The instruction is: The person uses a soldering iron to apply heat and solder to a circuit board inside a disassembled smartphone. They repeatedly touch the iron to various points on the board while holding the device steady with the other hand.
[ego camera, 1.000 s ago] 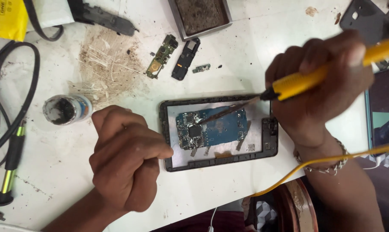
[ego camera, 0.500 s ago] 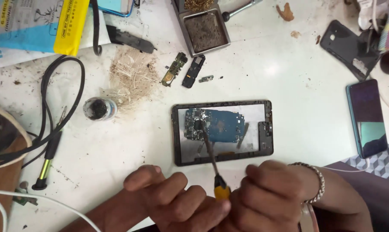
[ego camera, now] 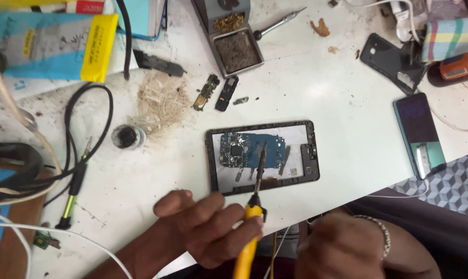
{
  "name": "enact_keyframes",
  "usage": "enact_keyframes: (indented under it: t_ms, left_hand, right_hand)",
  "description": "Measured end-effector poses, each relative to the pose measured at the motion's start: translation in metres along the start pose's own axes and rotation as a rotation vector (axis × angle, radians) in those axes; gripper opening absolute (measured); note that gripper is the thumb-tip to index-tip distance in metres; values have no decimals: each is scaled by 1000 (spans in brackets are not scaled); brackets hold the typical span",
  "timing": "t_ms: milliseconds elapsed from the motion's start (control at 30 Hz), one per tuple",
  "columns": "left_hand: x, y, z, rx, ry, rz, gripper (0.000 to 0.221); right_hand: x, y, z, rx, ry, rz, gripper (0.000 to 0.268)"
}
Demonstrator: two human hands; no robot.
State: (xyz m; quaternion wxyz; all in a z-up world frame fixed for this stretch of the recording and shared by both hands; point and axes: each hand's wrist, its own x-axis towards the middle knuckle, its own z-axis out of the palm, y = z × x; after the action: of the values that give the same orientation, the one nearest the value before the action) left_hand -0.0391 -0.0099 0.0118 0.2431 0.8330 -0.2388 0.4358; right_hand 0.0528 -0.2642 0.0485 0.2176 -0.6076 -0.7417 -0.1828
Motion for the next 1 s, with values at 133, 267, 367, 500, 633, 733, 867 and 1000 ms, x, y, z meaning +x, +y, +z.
enact_keyframes:
  t_ms: [133, 267, 367, 500, 633, 733, 867, 1000]
  left_hand:
    - [-19, -16, 6, -339, -474, -368, 25]
    - [-34, -20, 23, -390, 247, -572, 22]
    - [-36, -20, 32, -545, 350, -852, 32]
    - [-34, -27, 33, -476, 398, -857, 34]
    - [-36, -38, 25, -433, 406, -833, 34]
    - [-41, -42, 28, -403, 440, -874, 33]
    - [-43, -46, 33, -387, 432, -897, 37]
    - [-42, -48, 35, -384, 450, -926, 39]
  right_hand:
    - [-36, 29, -5, -233, 223, 481, 20]
    - [-61, 118, 12, 322, 670, 1009, 39]
    - [-72, 174, 25, 721, 810, 1029, 64]
    - [-60, 203, 49, 728, 729, 1147, 68]
    - [-50, 204, 60, 632, 745, 1203, 70]
    - [-56, 199, 55, 719, 763, 1204, 71]
    - [-62, 199, 53, 725, 680, 1192, 73]
    - [-59, 197, 51, 713, 606, 1163, 75]
